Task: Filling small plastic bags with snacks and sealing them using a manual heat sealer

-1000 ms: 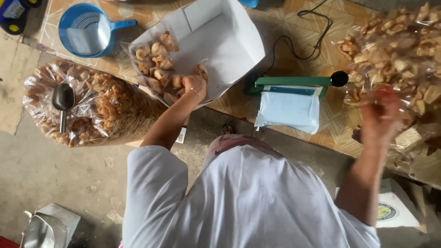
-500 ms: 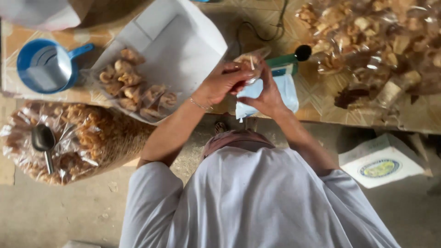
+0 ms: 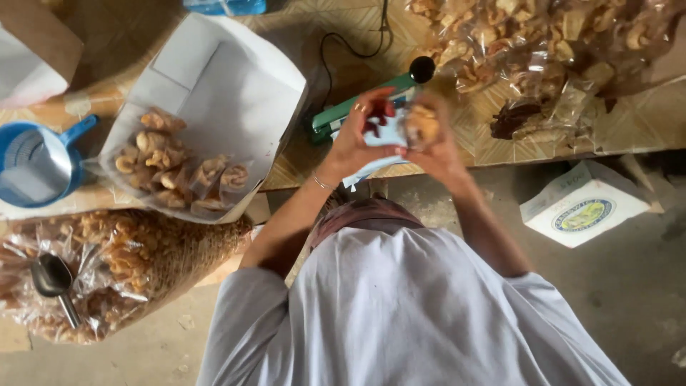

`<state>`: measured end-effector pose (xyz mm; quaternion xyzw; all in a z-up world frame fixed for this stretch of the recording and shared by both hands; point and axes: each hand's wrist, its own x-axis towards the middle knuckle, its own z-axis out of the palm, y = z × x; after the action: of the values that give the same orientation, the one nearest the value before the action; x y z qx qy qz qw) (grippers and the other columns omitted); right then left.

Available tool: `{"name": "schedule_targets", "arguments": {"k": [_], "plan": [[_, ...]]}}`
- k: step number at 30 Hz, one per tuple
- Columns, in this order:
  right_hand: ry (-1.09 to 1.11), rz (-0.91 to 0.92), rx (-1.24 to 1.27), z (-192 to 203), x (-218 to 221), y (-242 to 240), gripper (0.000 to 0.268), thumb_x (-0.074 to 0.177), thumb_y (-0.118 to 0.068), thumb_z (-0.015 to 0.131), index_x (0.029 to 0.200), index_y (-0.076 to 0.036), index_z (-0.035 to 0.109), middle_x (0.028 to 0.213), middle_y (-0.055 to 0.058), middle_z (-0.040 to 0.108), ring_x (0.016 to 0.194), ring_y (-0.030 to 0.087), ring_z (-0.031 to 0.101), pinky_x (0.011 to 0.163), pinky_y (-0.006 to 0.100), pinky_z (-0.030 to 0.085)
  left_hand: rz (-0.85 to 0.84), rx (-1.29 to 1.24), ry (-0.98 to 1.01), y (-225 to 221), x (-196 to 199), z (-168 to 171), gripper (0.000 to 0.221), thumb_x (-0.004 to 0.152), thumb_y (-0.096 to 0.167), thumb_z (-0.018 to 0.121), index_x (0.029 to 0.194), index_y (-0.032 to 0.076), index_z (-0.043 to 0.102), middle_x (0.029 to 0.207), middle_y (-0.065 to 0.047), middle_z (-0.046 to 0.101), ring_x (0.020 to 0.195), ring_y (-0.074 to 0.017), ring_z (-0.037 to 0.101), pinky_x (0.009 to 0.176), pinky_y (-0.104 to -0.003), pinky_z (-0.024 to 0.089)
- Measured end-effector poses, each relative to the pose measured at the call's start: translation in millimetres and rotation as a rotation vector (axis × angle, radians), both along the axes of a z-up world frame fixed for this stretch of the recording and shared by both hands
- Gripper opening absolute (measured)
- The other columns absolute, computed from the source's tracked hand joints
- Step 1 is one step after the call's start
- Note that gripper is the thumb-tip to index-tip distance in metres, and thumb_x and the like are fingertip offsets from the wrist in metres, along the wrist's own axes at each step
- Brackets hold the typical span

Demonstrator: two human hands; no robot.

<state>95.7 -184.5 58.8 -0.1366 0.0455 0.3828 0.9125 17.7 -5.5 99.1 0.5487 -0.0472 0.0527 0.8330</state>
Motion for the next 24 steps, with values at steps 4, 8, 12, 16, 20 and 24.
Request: {"name": "schedule_targets", "arguments": {"k": [4,8,12,16,20,24], "plan": [[-1.084,0.131,-1.122,-65,2,-11,0.097,0.079,-0.010,0.084,0.154,-0.004,0.021,0.139,0.024,0.044,0.126,0.042,0.049,0.100,0.054,0.048,0.125,0.646,0.107,-24,-3,-104,0.120,0.058,0.036,0.096,0.150,-0.004,0.029,0.137,-0.034,0.046,0.124,-0.0489,0.044,0.105,-0.053,0.039],[-1.015,0.076,-0.938,-67,-1,0,0.092,0.084,-0.006,0.079,0.155,-0.006,0.020,0.143,0.026,0.045,0.127,0.040,0.051,0.097,0.051,0.052,0.294,0.625,0.153,-39,11,-109,0.105,0.065,0.015,0.087,0.149,-0.005,0.028,0.130,-0.038,0.048,0.122,-0.0576,0.047,0.109,-0.059,0.039],[-1.042,0.118,-0.466,-28,23,-13,0.116,0.074,0.019,0.074,0.157,-0.016,0.001,0.137,0.022,0.053,0.119,0.029,0.059,0.097,0.041,0.053,0.298,0.636,0.046,-25,16,-143,0.098,0.066,0.019,0.089,0.147,0.005,0.037,0.120,-0.029,0.055,0.116,-0.0513,0.053,0.104,-0.054,0.044],[-1.575,0.167,-0.830,50,67,-29,0.061,0.086,-0.012,0.070,0.140,-0.012,0.043,0.151,0.024,0.038,0.127,0.038,0.051,0.101,0.049,0.047,0.132,0.351,-0.006,-24,16,-141,0.077,0.056,0.016,0.099,0.117,0.006,0.054,0.099,-0.013,0.063,0.092,-0.0287,0.063,0.081,-0.037,0.051],[-1.758,0.802,-1.251,133,68,-11,0.024,0.089,-0.015,0.069,0.113,-0.009,0.070,0.144,0.016,0.047,0.128,0.036,0.049,0.106,0.050,0.043,-0.281,-0.034,-0.062,-20,13,-70,0.071,0.063,0.001,0.094,0.121,0.006,0.053,0.105,-0.004,0.059,0.096,-0.0160,0.056,0.082,-0.032,0.049],[-1.775,0.760,-1.122,114,88,-16,0.018,0.091,-0.029,0.070,0.095,-0.012,0.076,0.126,0.018,0.059,0.121,0.038,0.055,0.104,0.052,0.043,-0.522,-0.220,0.024,-8,9,-47,0.065,0.072,-0.011,0.084,0.124,0.011,0.053,0.111,-0.006,0.064,0.098,-0.0170,0.064,0.079,-0.030,0.056]]}}
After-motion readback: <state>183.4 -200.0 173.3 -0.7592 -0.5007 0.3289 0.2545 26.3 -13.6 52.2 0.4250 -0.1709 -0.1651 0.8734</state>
